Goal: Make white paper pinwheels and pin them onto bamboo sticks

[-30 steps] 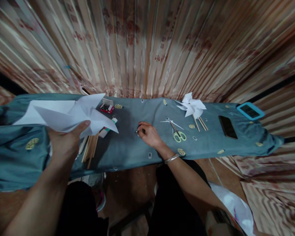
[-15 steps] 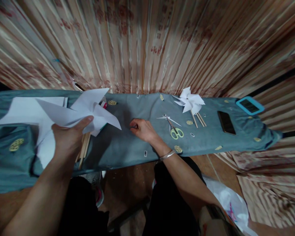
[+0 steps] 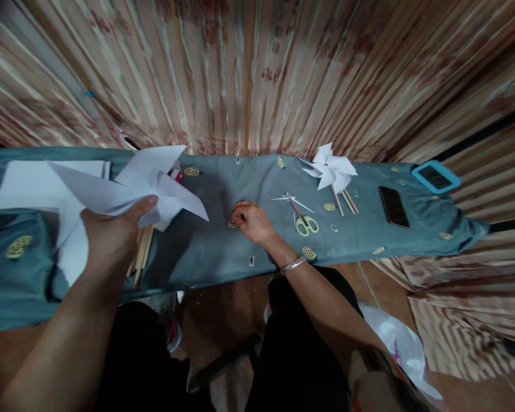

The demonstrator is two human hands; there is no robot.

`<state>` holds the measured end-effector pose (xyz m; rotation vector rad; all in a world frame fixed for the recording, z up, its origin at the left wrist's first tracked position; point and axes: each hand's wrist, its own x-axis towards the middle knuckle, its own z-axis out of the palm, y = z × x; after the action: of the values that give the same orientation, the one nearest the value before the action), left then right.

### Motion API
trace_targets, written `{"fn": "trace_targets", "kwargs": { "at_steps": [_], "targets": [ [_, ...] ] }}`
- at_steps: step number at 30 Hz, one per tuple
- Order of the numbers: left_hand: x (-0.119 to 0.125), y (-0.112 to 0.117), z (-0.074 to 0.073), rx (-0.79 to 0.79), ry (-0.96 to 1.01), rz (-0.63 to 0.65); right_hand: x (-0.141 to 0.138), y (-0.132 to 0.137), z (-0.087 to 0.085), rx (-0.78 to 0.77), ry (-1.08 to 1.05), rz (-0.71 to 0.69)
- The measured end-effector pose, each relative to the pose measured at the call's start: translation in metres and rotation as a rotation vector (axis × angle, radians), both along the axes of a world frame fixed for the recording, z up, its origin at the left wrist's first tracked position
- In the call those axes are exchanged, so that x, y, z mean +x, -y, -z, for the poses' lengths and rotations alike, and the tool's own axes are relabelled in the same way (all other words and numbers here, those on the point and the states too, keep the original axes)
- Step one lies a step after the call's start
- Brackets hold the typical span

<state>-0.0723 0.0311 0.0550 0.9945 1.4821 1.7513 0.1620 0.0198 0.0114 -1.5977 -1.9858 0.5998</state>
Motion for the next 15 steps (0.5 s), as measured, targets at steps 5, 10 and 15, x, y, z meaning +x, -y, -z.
{"fn": "trace_targets", "kwargs": {
  "at_steps": [5,10,15],
  "targets": [
    [0.005,0.004,0.000,-0.061,-0.075,-0.006,0.011,0.007,-0.001,0.044,0.054,-0.022],
    [0.009,0.003,0.002,-0.062,-0.119,0.007,0.016,0.011,-0.011,0.028,0.106,0.101],
    [0.016,0.002,0.003,-0.047,-0.085,0.050,0.012,0.000,-0.019,-0.076,0.086,0.204]
  ]
}}
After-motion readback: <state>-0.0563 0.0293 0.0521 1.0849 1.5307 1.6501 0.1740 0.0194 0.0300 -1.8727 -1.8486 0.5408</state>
